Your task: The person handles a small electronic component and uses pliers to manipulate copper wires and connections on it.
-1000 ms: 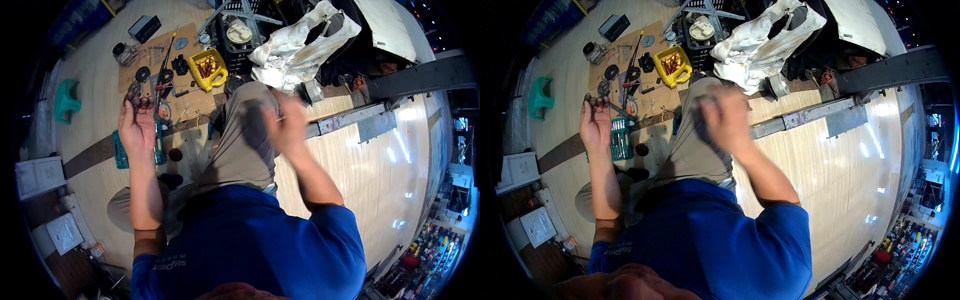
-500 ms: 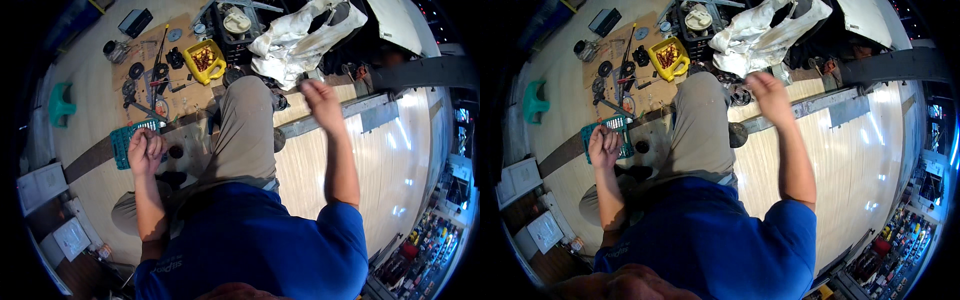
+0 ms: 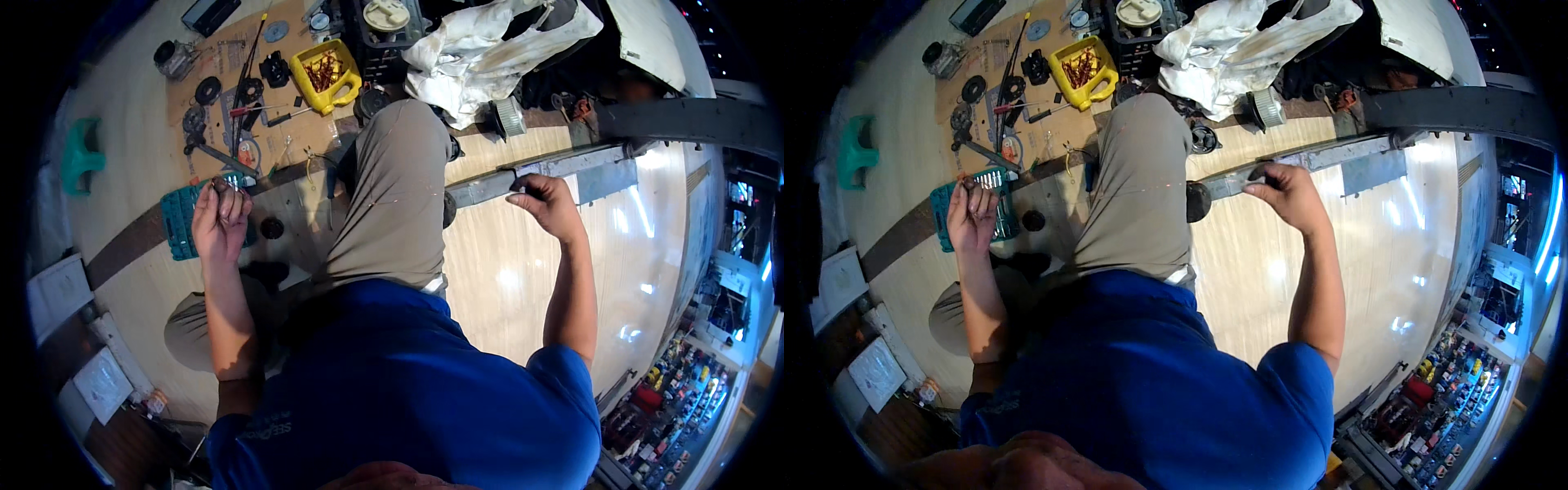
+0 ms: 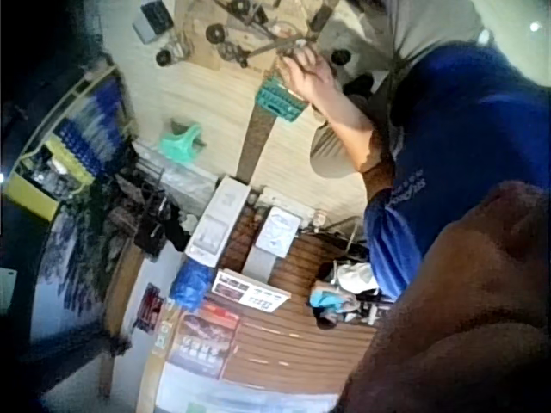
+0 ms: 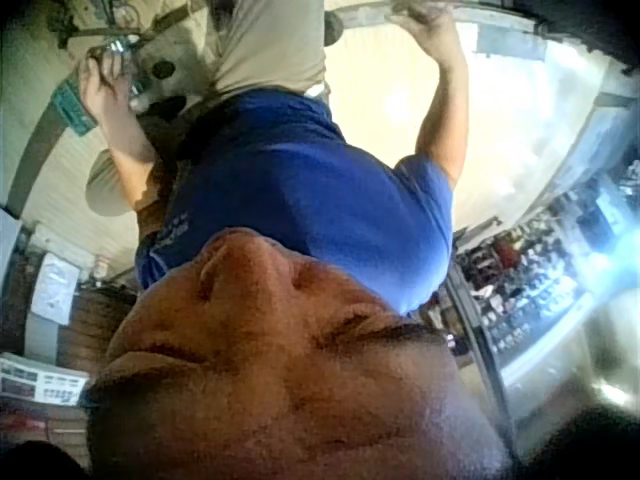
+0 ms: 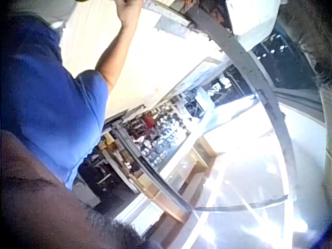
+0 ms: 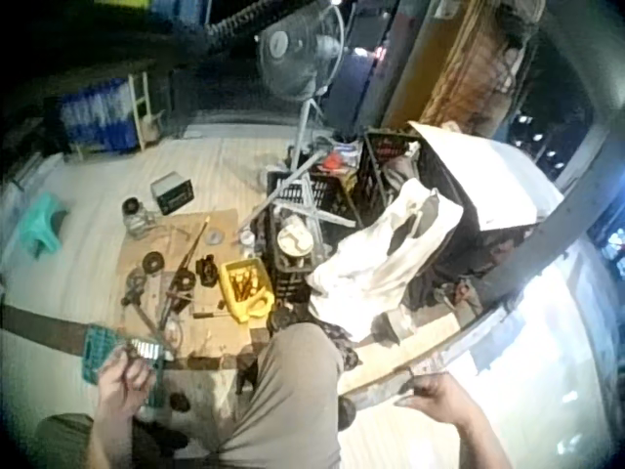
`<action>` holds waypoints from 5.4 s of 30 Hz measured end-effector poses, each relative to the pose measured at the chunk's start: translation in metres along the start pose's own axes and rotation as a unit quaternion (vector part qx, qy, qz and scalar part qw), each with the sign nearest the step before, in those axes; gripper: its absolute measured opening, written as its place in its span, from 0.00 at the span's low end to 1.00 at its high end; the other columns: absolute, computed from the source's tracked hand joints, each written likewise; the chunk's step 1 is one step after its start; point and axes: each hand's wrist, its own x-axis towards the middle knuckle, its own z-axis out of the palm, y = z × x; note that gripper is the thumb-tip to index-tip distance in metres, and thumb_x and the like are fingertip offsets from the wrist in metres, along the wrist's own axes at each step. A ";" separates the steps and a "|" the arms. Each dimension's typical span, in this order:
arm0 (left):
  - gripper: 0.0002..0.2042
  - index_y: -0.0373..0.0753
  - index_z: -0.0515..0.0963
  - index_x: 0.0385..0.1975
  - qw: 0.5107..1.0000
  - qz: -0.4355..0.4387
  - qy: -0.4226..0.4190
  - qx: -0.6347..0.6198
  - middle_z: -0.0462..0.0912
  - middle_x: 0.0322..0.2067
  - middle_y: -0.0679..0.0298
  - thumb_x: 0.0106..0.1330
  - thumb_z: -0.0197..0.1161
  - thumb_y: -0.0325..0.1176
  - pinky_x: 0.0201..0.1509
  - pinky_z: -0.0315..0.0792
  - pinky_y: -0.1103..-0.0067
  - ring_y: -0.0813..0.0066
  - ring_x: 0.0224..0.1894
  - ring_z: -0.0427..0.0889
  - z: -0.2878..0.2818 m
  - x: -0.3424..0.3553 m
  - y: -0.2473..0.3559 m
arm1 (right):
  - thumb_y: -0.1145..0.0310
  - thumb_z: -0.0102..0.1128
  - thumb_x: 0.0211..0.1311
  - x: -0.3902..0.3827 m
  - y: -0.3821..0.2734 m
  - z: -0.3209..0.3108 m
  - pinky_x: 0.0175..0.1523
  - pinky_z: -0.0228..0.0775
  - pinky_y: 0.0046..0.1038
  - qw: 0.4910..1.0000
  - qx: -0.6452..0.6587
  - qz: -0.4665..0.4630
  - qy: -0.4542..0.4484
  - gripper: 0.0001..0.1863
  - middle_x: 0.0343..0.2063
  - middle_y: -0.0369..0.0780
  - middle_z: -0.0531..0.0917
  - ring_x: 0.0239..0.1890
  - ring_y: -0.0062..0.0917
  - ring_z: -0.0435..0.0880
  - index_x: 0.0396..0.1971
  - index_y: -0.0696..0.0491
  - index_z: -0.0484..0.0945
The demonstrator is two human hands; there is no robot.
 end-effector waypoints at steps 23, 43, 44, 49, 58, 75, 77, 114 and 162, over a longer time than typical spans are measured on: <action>0.09 0.34 0.71 0.42 0.994 -0.103 0.004 -0.044 0.68 0.24 0.66 0.71 0.48 0.33 0.44 0.68 0.71 0.75 0.27 0.69 0.024 -0.038 -0.092 | 0.61 0.65 0.54 -0.209 0.257 0.187 0.50 0.73 0.33 0.931 0.171 0.178 -0.268 0.21 0.39 0.46 0.83 0.43 0.33 0.82 0.44 0.57 0.77; 0.10 0.35 0.72 0.42 0.995 -0.081 -0.024 -0.057 0.67 0.22 0.68 0.71 0.49 0.34 0.42 0.66 0.72 0.77 0.25 0.66 0.039 -0.055 -0.090 | 0.72 0.57 0.64 -0.081 -0.051 0.148 0.36 0.70 0.19 0.958 0.212 0.141 -0.135 0.10 0.31 0.38 0.83 0.30 0.16 0.76 0.43 0.60 0.78; 0.10 0.36 0.72 0.41 0.994 -0.094 -0.028 -0.055 0.67 0.21 0.68 0.71 0.49 0.34 0.42 0.66 0.73 0.77 0.25 0.67 0.038 -0.055 -0.091 | 0.71 0.56 0.65 -0.079 -0.053 0.151 0.37 0.70 0.18 0.942 0.278 0.150 -0.116 0.12 0.33 0.36 0.82 0.31 0.15 0.76 0.46 0.59 0.76; 0.09 0.33 0.72 0.37 0.987 -0.147 -0.022 -0.066 0.70 0.22 0.64 0.70 0.51 0.33 0.34 0.65 0.78 0.76 0.26 0.69 0.036 -0.058 -0.102 | 0.68 0.50 0.69 -0.061 -0.068 0.151 0.36 0.69 0.16 0.873 0.463 0.137 -0.071 0.20 0.36 0.34 0.80 0.29 0.13 0.75 0.57 0.59 0.67; 0.09 0.33 0.72 0.37 0.966 -0.255 -0.025 0.042 0.70 0.20 0.66 0.70 0.48 0.33 0.35 0.67 0.79 0.78 0.23 0.67 0.044 -0.062 -0.094 | 0.62 0.54 0.67 -0.029 -0.064 0.134 0.23 0.61 0.19 0.767 0.617 0.176 0.033 0.12 0.15 0.34 0.73 0.16 0.17 0.68 0.39 0.56 0.76; 0.09 0.33 0.73 0.39 0.940 -0.334 -0.067 0.017 0.71 0.22 0.65 0.71 0.48 0.31 0.32 0.66 0.79 0.77 0.25 0.69 0.069 -0.042 -0.102 | 0.76 0.63 0.55 -0.033 -0.120 0.102 0.42 0.72 0.31 0.895 0.354 -0.257 -0.086 0.04 0.31 0.44 0.82 0.35 0.34 0.80 0.30 0.60 0.80; 0.09 0.33 0.73 0.39 0.942 -0.325 -0.080 0.008 0.71 0.22 0.66 0.71 0.48 0.31 0.32 0.66 0.79 0.77 0.25 0.70 0.078 -0.037 -0.101 | 0.73 0.64 0.55 -0.036 -0.126 0.099 0.43 0.72 0.31 0.876 0.375 -0.282 -0.115 0.05 0.32 0.44 0.82 0.35 0.35 0.81 0.30 0.59 0.81; 0.11 0.33 0.74 0.39 0.959 -0.268 -0.062 0.072 0.70 0.20 0.67 0.70 0.47 0.33 0.36 0.69 0.78 0.79 0.23 0.68 0.056 -0.052 -0.096 | 0.59 0.57 0.64 0.018 -0.075 0.121 0.14 0.49 0.18 0.774 0.560 0.290 -0.048 0.13 0.11 0.35 0.71 0.09 0.17 0.63 0.30 0.55 0.77; 0.11 0.34 0.75 0.41 0.979 -0.141 -0.070 -0.130 0.69 0.18 0.70 0.72 0.46 0.33 0.30 0.64 0.79 0.81 0.17 0.64 0.111 -0.033 -0.075 | 0.69 0.57 0.62 0.010 -0.116 0.178 0.25 0.62 0.19 0.732 0.655 0.120 -0.146 0.05 0.22 0.34 0.76 0.20 0.17 0.70 0.32 0.55 0.75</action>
